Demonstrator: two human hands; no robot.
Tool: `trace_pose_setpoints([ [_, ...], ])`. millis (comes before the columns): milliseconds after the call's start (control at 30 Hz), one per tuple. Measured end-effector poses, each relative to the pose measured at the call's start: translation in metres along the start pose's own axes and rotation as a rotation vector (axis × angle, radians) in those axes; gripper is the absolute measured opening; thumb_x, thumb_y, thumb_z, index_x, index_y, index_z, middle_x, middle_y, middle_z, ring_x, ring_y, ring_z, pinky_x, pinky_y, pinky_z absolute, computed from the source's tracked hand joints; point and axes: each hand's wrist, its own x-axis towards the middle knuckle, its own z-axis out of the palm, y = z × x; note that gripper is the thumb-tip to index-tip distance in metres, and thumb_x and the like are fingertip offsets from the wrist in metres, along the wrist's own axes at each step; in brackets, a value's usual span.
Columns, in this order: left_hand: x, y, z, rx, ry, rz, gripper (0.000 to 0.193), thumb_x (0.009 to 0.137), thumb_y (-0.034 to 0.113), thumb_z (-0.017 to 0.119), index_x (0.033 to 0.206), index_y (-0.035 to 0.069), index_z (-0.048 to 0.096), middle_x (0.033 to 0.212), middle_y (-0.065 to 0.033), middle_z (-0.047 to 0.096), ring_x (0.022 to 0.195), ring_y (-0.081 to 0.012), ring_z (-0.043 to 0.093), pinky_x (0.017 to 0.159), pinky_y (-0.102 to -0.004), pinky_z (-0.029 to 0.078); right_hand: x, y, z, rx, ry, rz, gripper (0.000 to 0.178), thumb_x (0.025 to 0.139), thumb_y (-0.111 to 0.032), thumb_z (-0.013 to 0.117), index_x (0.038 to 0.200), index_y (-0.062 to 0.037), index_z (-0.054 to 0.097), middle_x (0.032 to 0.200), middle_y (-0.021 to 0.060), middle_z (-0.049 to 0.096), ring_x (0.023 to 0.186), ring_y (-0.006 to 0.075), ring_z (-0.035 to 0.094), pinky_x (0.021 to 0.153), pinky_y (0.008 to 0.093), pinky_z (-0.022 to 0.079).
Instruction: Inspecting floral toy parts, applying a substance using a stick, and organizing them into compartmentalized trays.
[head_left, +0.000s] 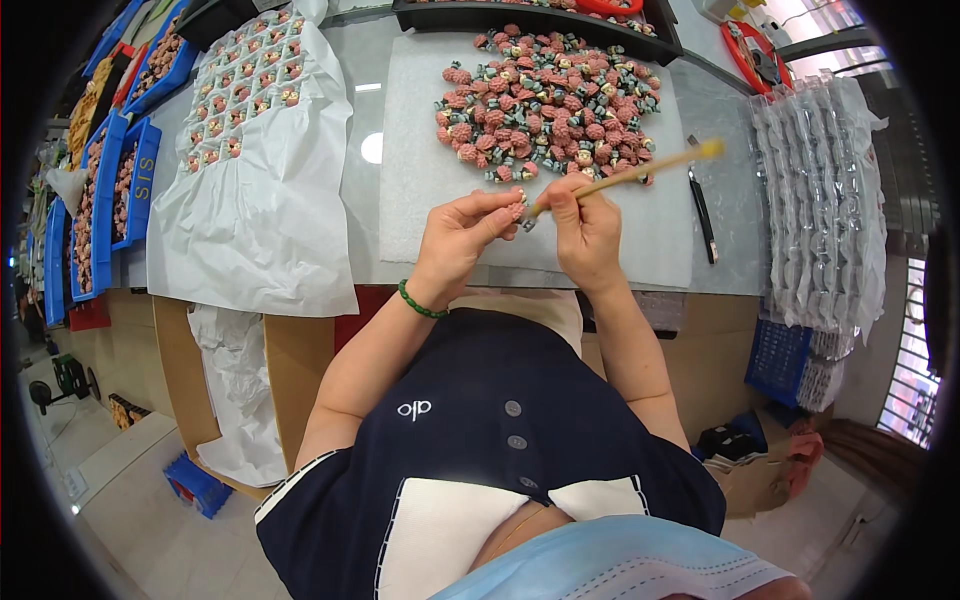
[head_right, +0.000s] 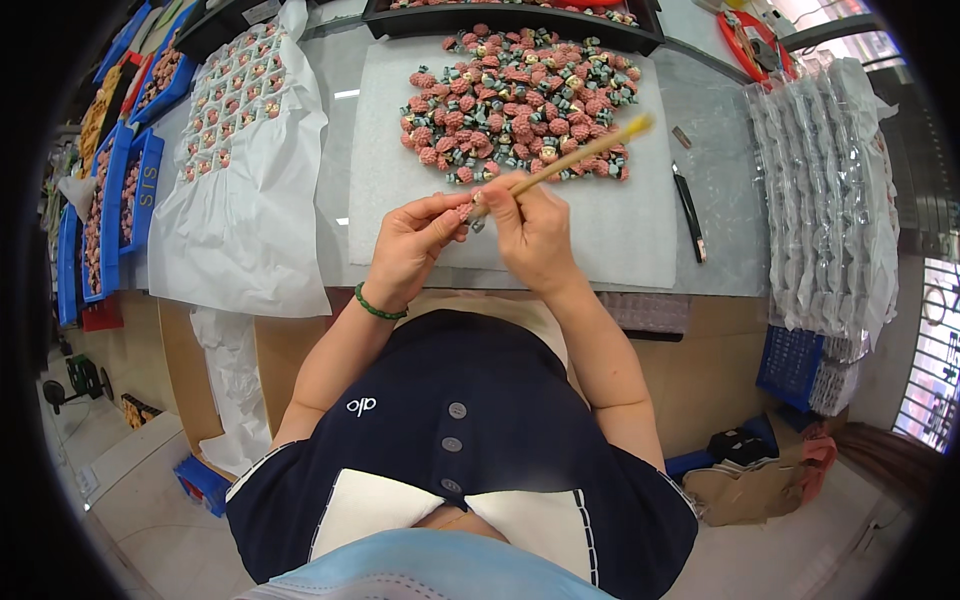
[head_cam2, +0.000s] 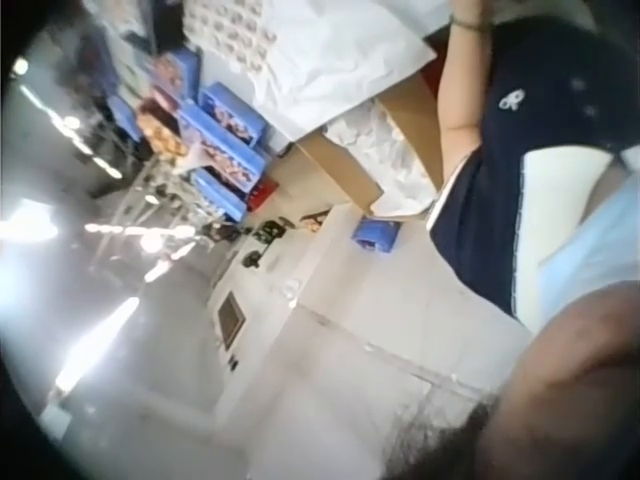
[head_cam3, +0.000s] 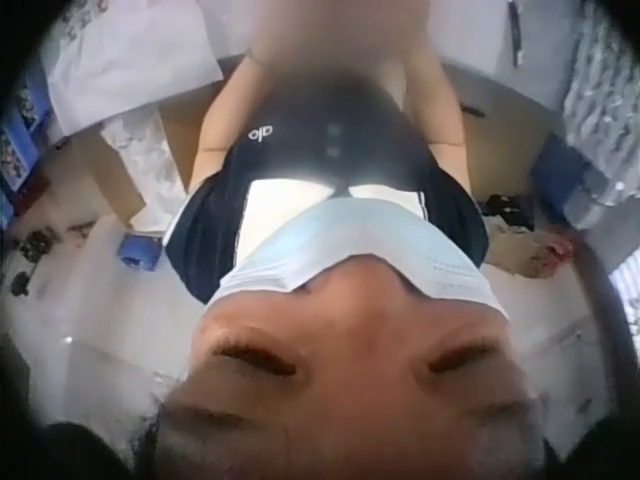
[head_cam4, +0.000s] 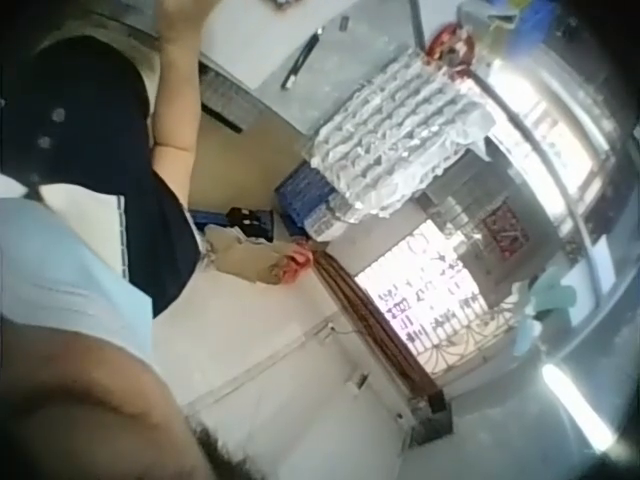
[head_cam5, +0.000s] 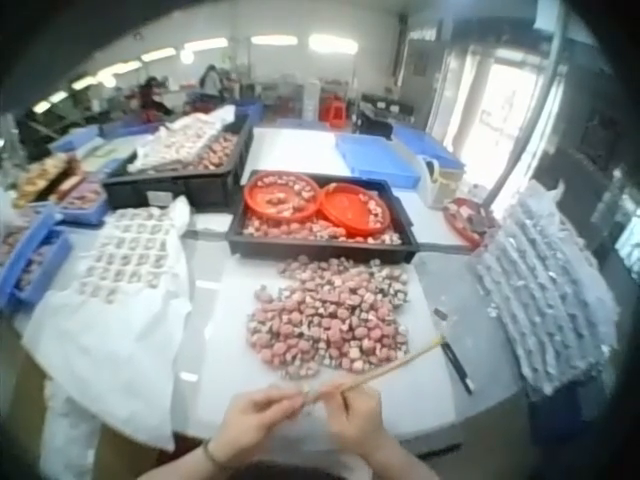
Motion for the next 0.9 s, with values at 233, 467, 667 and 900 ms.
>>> trace_pose_setpoints([
  [233, 0.002, 0.02, -0.013, -0.183, 0.095, -0.002, 0.023, 0.085, 0.01, 0.052, 0.105, -0.002, 0.053, 0.096, -0.006, 0.057, 0.084, -0.0129, 0.056, 0.076, -0.0274, 0.047, -0.018, 0.015, -0.016, 0.005, 0.109, 0.177, 0.011, 0.082, -0.012, 0.058, 0.079, -0.0033, 0.053, 0.072, 0.0055, 0.058, 0.049, 0.0063, 0.044, 0.045, 0.0189, 0.036],
  [467, 0.002, 0.034, -0.001, -0.221, 0.141, -0.079, 0.03, 0.086, 0.012, 0.05, 0.111, -0.003, 0.046, 0.09, -0.0042, 0.054, 0.08, -0.0111, 0.055, 0.072, -0.0256, 0.046, -0.029, 0.033, -0.003, -0.498, -0.066, -0.071, 0.022, 0.069, -0.007, 0.07, 0.075, -0.0044, 0.049, 0.073, 0.0048, 0.058, 0.049, 0.0085, 0.047, 0.045, 0.0216, 0.039],
  [667, 0.0, 0.019, 0.006, 0.249, 0.157, -0.111, 0.028, 0.088, 0.017, 0.049, 0.109, -0.001, 0.049, 0.077, 0.001, 0.05, 0.061, -0.0044, 0.043, 0.051, -0.0164, 0.033, -0.032, 0.0, 0.005, -0.129, -0.016, 0.289, 0.023, 0.069, -0.002, 0.069, 0.076, -0.0014, 0.047, 0.075, 0.0072, 0.057, 0.064, 0.0077, 0.053, 0.059, 0.0207, 0.046],
  [900, -0.002, 0.017, 0.013, 0.28, 0.058, -0.134, 0.022, 0.087, 0.02, 0.051, 0.097, 0.001, 0.057, 0.064, 0.0042, 0.044, 0.055, -0.0035, 0.036, 0.048, -0.0174, 0.028, -0.04, -0.006, 0.013, 0.356, 0.086, 0.382, 0.02, 0.076, 0.004, 0.061, 0.08, -0.001, 0.042, 0.083, 0.0123, 0.057, 0.07, 0.0123, 0.056, 0.066, 0.0232, 0.048],
])
